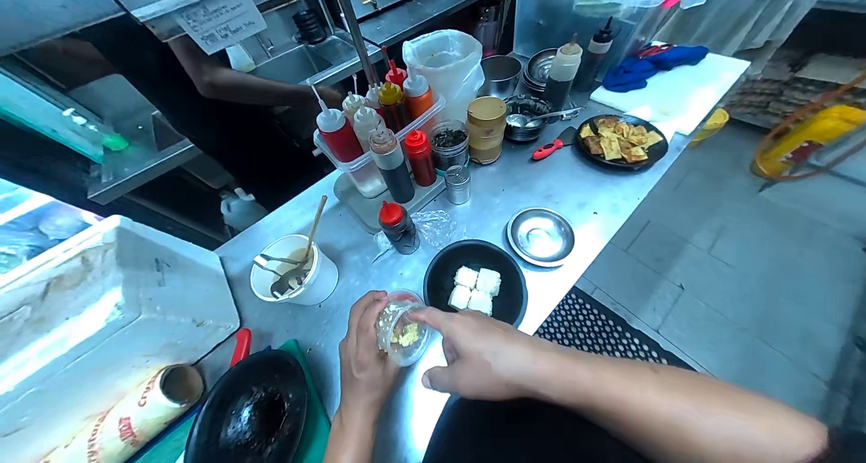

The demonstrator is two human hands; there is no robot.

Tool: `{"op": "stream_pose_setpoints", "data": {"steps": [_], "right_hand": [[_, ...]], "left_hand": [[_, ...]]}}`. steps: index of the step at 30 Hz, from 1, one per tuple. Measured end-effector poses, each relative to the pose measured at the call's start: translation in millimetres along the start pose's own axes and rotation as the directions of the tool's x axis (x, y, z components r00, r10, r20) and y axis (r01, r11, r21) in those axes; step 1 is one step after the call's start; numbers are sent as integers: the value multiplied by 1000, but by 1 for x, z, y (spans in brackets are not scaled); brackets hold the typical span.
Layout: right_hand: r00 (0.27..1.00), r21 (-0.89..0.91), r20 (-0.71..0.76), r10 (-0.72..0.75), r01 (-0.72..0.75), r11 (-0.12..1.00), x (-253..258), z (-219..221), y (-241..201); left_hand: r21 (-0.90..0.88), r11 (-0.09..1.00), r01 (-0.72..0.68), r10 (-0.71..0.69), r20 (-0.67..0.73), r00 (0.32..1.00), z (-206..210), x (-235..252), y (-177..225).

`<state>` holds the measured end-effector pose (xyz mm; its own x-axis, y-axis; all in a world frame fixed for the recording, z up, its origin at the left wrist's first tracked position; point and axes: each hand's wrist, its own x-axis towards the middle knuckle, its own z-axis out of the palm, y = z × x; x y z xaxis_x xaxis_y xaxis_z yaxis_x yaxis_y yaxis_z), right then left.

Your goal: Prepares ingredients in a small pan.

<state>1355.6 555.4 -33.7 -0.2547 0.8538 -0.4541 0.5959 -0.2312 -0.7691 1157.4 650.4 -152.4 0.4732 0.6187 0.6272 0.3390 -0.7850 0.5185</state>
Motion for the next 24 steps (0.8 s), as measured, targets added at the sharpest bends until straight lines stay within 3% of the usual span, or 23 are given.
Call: {"op": "stream_pose_setpoints", "data": {"steps": [4, 7, 9, 13, 20, 24], "right_hand": [[999, -57, 43, 23, -21, 998, -6, 9, -4], [993, 118, 121, -3, -11, 993, -3, 11, 1], [997, 214, 77, -29, 12, 977, -3, 9, 4], [999, 49, -41, -1, 3, 999, -1, 8, 3], [996, 148, 82, 21, -33, 988, 3, 5, 5], [999, -36, 45, -19, 21, 999, 1, 1, -2]], "left_hand": [[22, 1000, 1, 0, -50, 999, 2, 1, 1], [-10, 1000, 4, -4, -71, 997, 6, 1, 4], [-27, 1000, 5, -7, -78, 997, 7, 2, 6], [12, 1000, -7, 8, -74, 997, 8, 3, 8], [-104, 994, -21, 14, -62, 998, 15, 3, 11], [-147, 989, -12, 7, -37, 999, 16, 3, 12]]}}
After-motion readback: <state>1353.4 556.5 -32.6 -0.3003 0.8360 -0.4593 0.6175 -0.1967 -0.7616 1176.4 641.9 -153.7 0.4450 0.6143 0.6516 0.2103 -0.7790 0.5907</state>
